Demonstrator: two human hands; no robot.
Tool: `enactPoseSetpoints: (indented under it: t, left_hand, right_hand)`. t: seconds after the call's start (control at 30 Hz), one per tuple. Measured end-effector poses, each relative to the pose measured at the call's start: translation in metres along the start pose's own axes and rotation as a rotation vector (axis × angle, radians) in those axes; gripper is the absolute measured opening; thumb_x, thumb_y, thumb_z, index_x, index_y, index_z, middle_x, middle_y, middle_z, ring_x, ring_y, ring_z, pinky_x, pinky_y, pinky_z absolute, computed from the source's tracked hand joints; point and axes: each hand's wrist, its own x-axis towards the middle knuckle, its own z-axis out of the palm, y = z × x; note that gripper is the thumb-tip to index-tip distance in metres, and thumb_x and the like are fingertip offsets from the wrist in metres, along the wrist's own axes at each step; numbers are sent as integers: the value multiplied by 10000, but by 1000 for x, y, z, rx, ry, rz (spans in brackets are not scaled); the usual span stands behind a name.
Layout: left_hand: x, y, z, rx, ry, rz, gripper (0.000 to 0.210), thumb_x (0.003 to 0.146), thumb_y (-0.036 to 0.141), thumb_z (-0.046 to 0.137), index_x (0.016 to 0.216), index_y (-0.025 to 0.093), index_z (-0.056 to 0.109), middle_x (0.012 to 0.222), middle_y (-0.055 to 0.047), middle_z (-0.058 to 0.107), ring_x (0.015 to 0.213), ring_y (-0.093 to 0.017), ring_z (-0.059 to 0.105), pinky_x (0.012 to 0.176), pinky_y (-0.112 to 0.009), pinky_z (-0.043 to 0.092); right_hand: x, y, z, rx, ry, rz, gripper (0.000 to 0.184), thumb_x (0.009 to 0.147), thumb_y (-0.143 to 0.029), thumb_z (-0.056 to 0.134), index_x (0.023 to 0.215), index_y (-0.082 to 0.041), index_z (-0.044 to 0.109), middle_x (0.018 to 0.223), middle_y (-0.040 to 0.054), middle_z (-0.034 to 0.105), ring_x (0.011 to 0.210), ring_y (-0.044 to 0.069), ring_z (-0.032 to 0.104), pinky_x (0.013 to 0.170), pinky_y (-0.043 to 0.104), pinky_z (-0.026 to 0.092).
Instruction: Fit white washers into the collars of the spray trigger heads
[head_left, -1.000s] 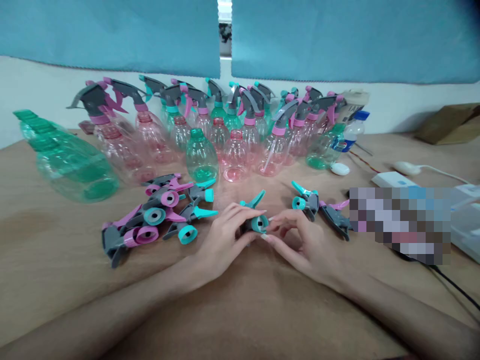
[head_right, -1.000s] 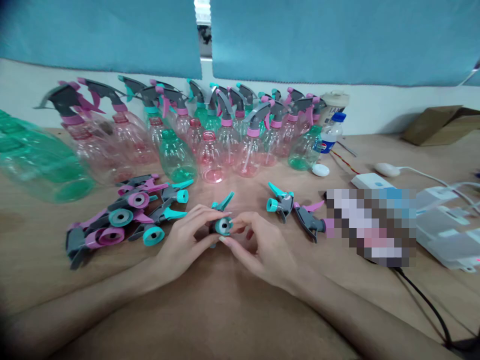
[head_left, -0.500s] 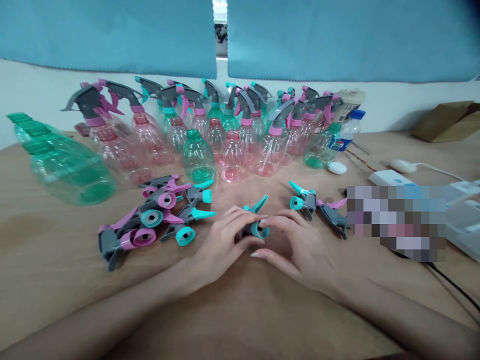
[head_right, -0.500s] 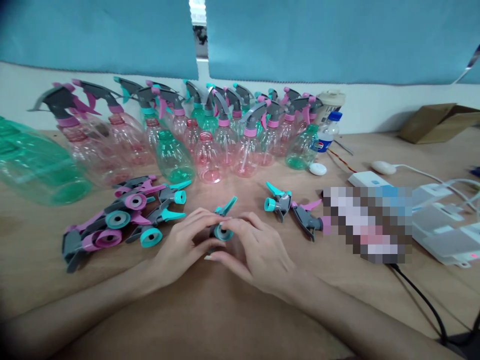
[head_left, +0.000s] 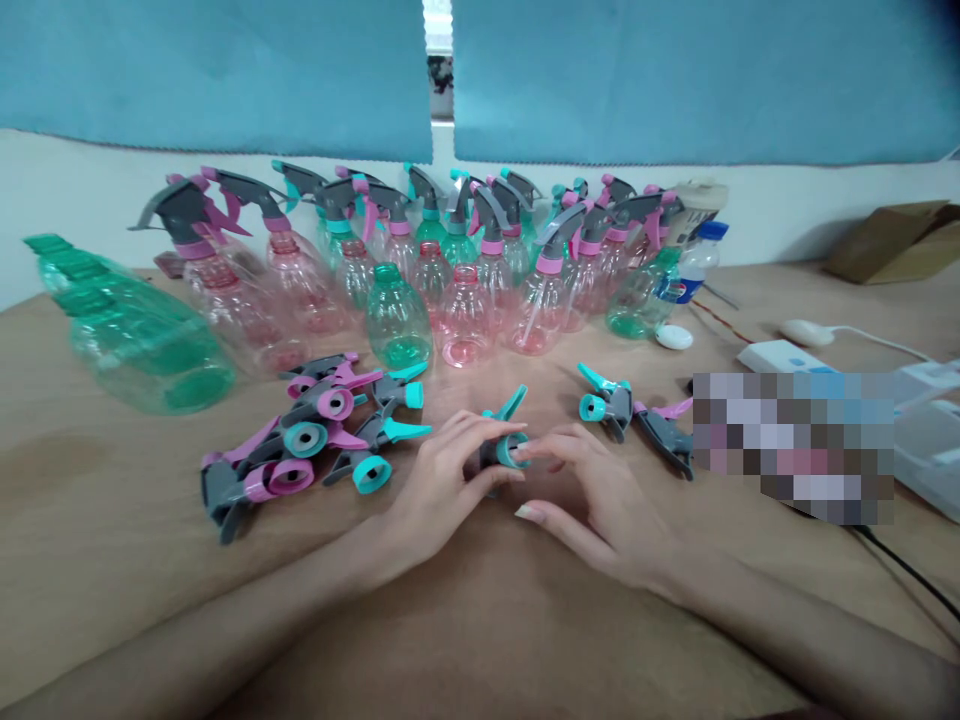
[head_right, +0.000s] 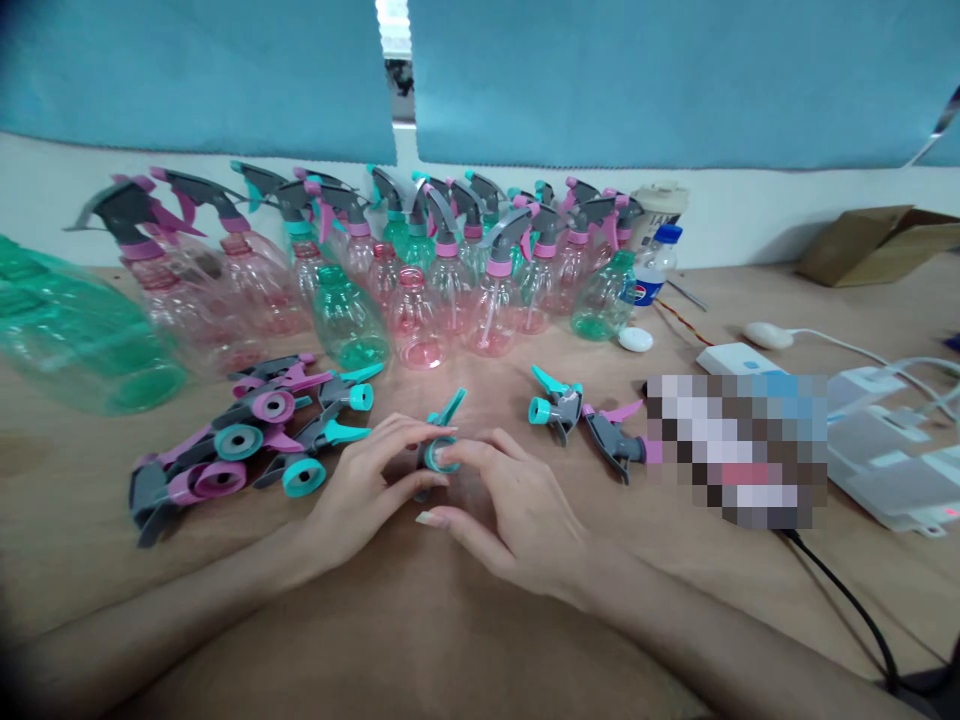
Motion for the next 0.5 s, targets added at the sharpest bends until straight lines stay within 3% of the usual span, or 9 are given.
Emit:
enactPoseSetpoints:
  t: [0.17, 0.3, 0.5]
  left_hand:
    - [-1, -1, 1, -8, -1, 62, 233, 851, 176, 629, 1078, 223, 604, 962, -16, 659, 893, -178, 573, 786, -315, 470]
    - [-3, 0, 2, 15, 33, 70, 271, 816, 155, 670, 1068, 214, 593, 981, -13, 656, 917, -180, 566, 808, -317, 460]
    - [-6, 7, -4, 146, 141, 67, 288, 831, 231, 663, 1102, 211, 569, 1025, -35, 639, 962, -197, 560, 855, -346, 446]
  right_hand:
    - [1, 5, 2, -94, 44, 35, 322, 873, -314, 587, 1149, -190, 476, 1049, 81, 652, 983, 214, 575, 805, 363, 512]
    - [-2, 11, 0, -20, 62, 36, 308, 866, -288, 601, 1137, -213, 474, 1018, 67, 647, 906, 193, 601, 777, 357, 526]
    - [-7, 19, -2, 114, 198, 175, 379, 851, -311, 608, 1181, -222, 444, 1029, 75, 609, 793, 177, 635, 728, 373, 549]
